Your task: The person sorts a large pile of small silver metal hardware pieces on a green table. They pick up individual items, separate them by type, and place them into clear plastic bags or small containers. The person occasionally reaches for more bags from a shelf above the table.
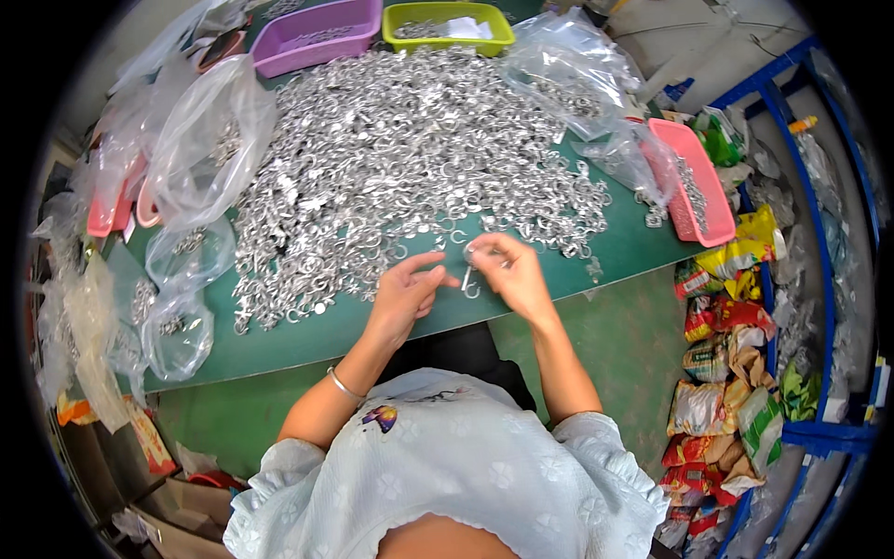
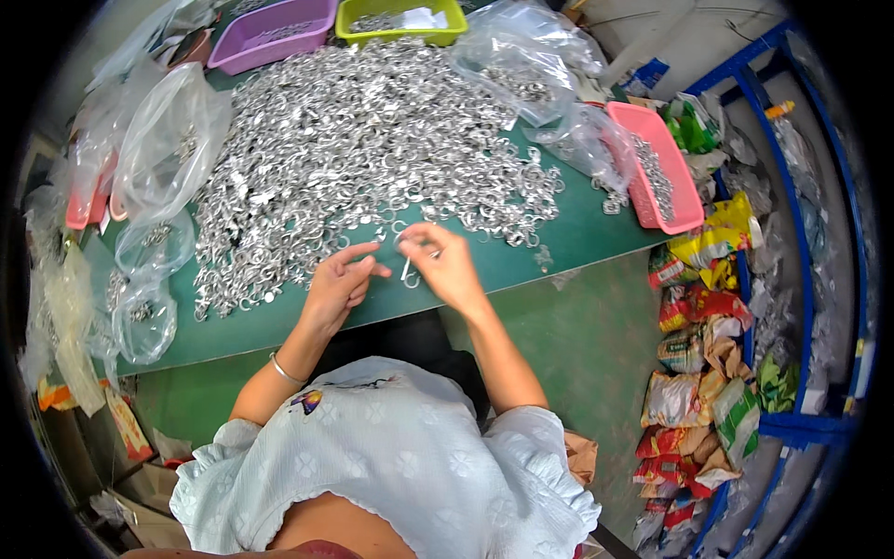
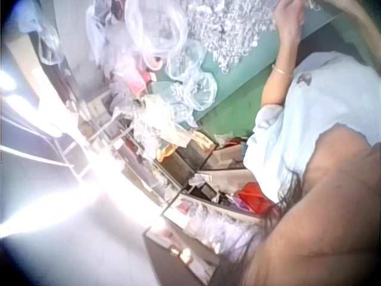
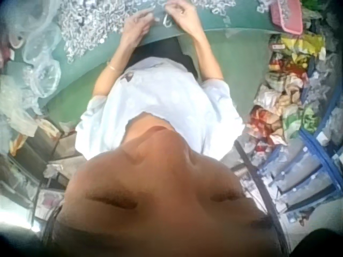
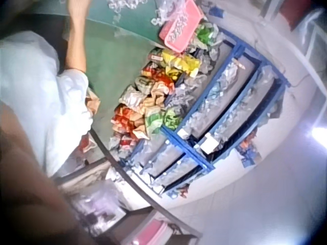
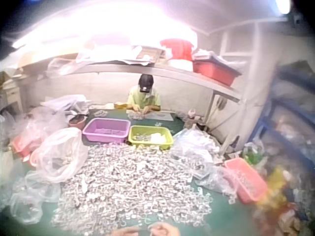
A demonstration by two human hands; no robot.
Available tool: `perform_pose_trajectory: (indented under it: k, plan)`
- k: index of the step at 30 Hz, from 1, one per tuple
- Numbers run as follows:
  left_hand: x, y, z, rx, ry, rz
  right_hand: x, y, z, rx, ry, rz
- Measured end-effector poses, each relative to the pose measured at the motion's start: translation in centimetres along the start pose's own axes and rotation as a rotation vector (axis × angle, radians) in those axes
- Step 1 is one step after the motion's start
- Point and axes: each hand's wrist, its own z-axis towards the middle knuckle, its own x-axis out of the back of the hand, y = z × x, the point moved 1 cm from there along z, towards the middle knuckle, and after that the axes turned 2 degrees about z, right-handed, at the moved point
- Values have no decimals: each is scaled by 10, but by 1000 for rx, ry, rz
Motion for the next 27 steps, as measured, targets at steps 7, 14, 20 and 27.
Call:
perform_pose_trajectory:
  k: [7,14,20,27]
  plan:
    - [5,-8,2,-480,231,1114,48,12,21,278,185,-402]
    - [4,-7,38,-476,335,1488,-19,1,52,511,-9,-965]
    - [15,5,29,-513,454,1462,-11,4,55,484,-67,-906]
    - [29,7,23,-547,483,1514,102,-9,60,-6,272,9]
